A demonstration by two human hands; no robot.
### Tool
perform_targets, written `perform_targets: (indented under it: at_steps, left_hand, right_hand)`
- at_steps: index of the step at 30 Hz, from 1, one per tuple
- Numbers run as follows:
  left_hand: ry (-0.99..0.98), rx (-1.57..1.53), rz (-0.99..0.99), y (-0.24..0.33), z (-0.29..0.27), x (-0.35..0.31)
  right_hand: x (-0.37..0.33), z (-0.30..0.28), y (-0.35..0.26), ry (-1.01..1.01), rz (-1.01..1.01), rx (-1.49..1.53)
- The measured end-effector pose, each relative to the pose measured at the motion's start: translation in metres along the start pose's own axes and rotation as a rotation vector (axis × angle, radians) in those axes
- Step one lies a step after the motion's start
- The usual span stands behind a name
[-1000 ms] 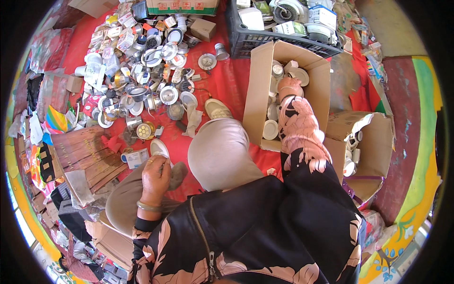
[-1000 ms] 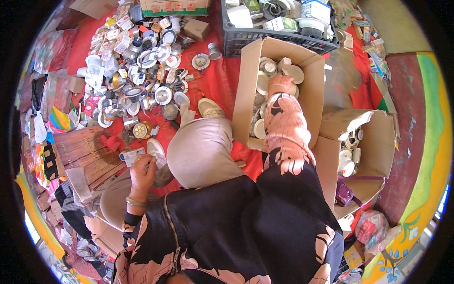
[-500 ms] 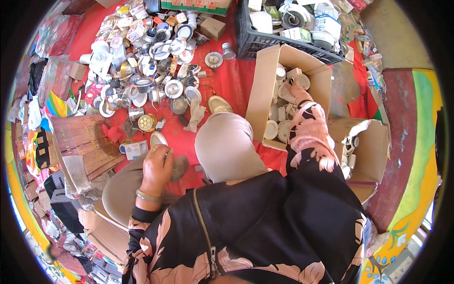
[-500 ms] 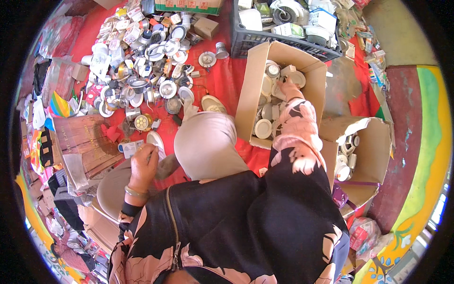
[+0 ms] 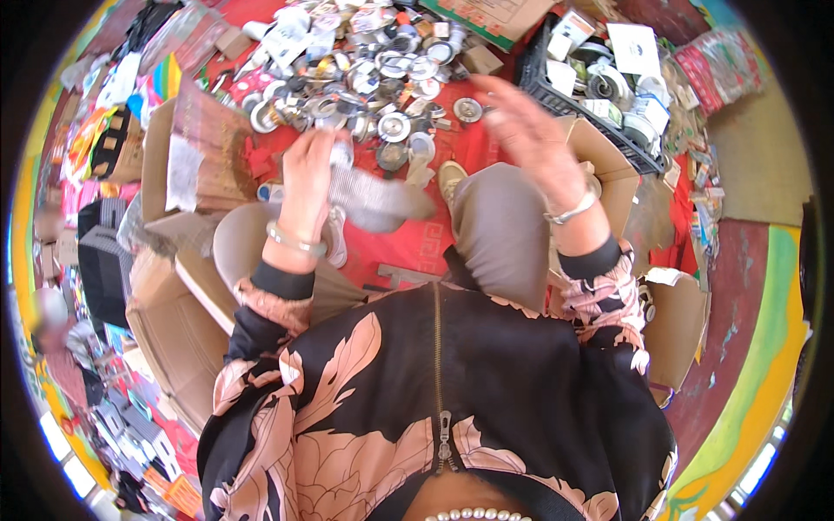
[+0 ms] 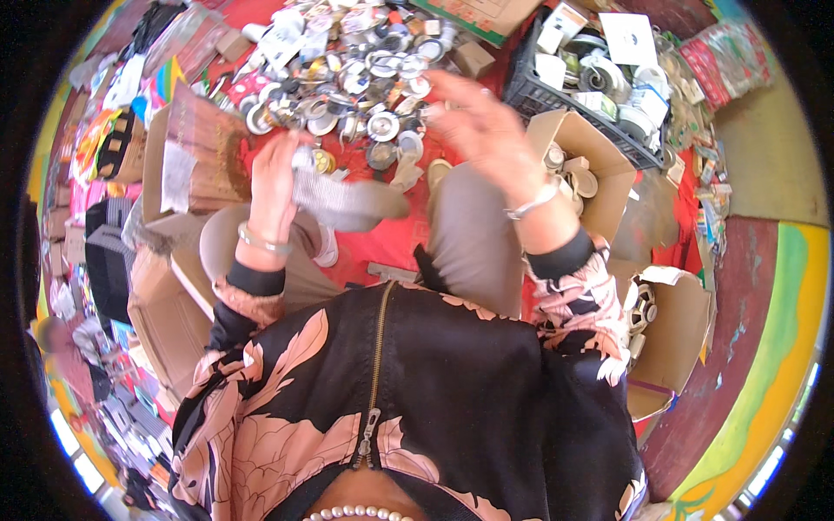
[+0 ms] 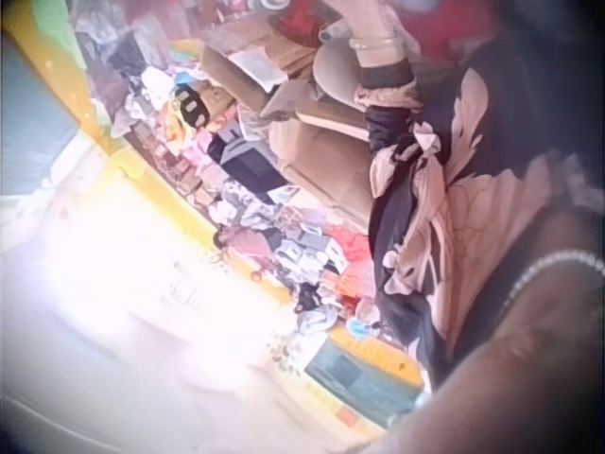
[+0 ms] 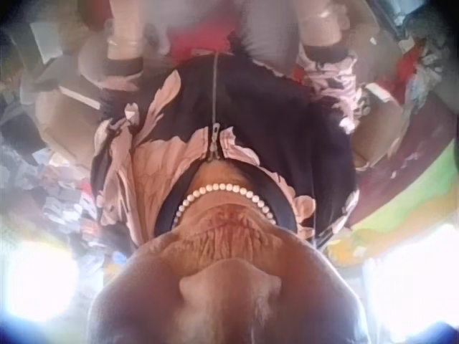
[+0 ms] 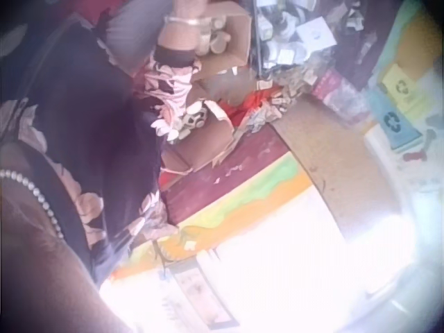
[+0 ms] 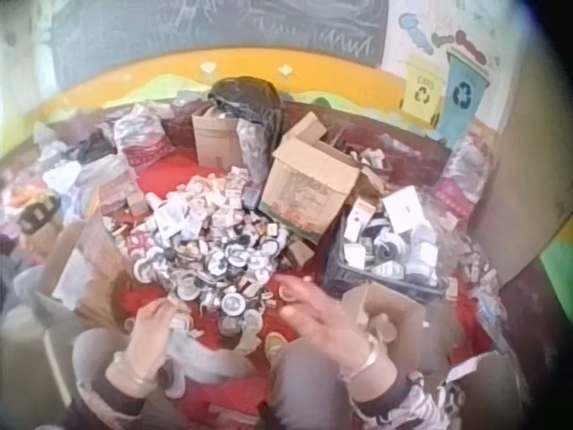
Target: The person wipes a white plastic device and a container with a cloth and then places them into a cardboard box.
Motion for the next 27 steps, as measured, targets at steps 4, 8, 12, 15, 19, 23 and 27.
perform_targets:
  at_steps: [4, 8, 12, 15, 19, 23, 27]
  left_hand:
    - [-0.063, 0.611, 0.851, 0.097, 0.024, -0.019]
    - [-0.018, -0.630, 0.131, 0.075, 0.020, 0.033]
    - [0.065, -0.015, 0.151, 0.009, 0.001, 0.065]
    - [-0.282, 1.256, 0.624, -0.109, 0.067, 0.074]
    - [-1.007, 1.048, 0.382, -0.308, 0.135, 0.051]
    - [-0.320, 0.720, -0.133, -0.439, 0.093, 0.073]
    - [-0.310, 0.570, -0.321, -0.423, 0.114, 0.057]
  right_hand:
    - [0.017, 0.103, -0.040, -0.277, -0.200, -0.075]
    - [0.061, 0.077, 0.006, 0.165, 0.102, 0.324]
    - [0.075, 0.028, 0.062, 0.478, 0.312, 0.778]
    - [0.075, 0.018, 0.088, 0.503, 0.413, 0.852]
    - [0.071, -0.011, 0.080, 0.629, 0.305, 0.755]
    - [0.083, -0.008, 0.069, 0.537, 0.336, 0.820]
    - [0.041, -0.068, 0.116, 0.765, 0.418, 0.795]
Point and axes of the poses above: each hand's wrist, its own x-axis towards the middle knuckle, its own z-axis out of the palm, y = z × x, the point moved 8 cm from there along x, towards the middle knuckle, and after that the axes turned 1 degree about x, right-handed, at the moved point
